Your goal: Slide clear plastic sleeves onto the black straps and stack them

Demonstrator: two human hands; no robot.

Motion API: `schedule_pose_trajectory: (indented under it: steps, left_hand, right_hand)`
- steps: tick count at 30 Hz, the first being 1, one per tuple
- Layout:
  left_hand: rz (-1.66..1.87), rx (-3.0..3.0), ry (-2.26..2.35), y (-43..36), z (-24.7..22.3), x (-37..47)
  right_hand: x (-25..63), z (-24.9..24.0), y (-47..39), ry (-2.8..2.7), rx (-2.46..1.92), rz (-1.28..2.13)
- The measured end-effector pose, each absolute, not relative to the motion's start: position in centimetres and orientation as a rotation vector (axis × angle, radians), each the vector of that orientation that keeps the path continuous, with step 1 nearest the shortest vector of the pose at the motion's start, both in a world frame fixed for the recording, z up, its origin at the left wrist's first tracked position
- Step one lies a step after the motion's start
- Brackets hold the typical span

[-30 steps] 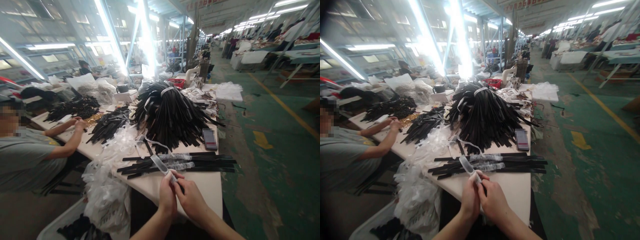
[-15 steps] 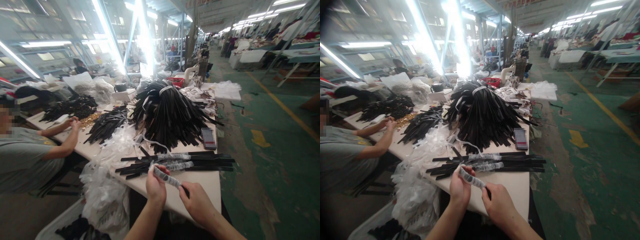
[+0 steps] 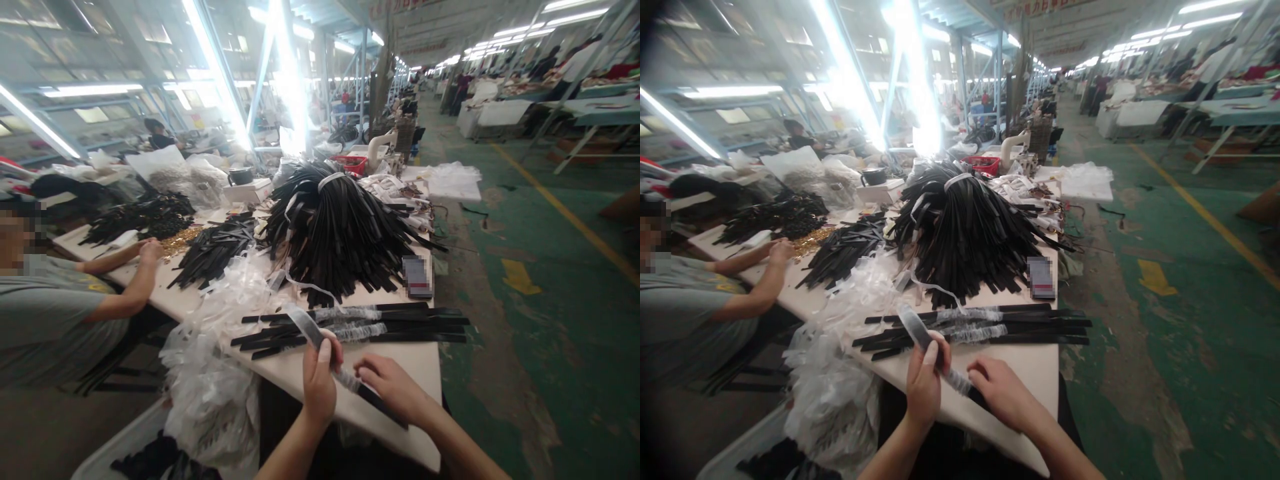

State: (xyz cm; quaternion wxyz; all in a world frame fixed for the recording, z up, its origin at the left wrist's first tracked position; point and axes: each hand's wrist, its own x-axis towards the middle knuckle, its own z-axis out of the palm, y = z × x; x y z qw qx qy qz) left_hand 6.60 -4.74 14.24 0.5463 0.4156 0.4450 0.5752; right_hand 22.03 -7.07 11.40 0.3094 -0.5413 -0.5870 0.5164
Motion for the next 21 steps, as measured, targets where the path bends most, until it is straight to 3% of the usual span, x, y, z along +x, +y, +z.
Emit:
schedule_pose_trajectory:
  steps: [6, 10, 13, 17, 21]
  left_hand:
    - [0.584, 1.2, 0.804, -3.2, 18.2, 3.5]
    - [0.232, 1.347, 0.864, -1.6, 20.6, -0.3]
    - [0.232, 1.479, 0.973, -0.4, 21.4, -1.8]
    - [0.521, 1.546, 0.959, 0.5, 20.3, 0.7]
    - [0.461, 1.406, 0.866, 1.6, 18.0, 3.0]
  right_hand:
    - [22.2, 13.4, -1.2, -0.739, -0.839, 1.819]
    - [22.8, 14.7, 2.3, -0.409, -0.722, 1.666]
    - [22.4, 14.9, 2.7, -0.375, -0.707, 1.481]
    - [20.2, 15.2, 1.4, -0.498, -0.711, 1.449]
    - [21.3, 14.8, 0.7, -0.523, -0.763, 1.361]
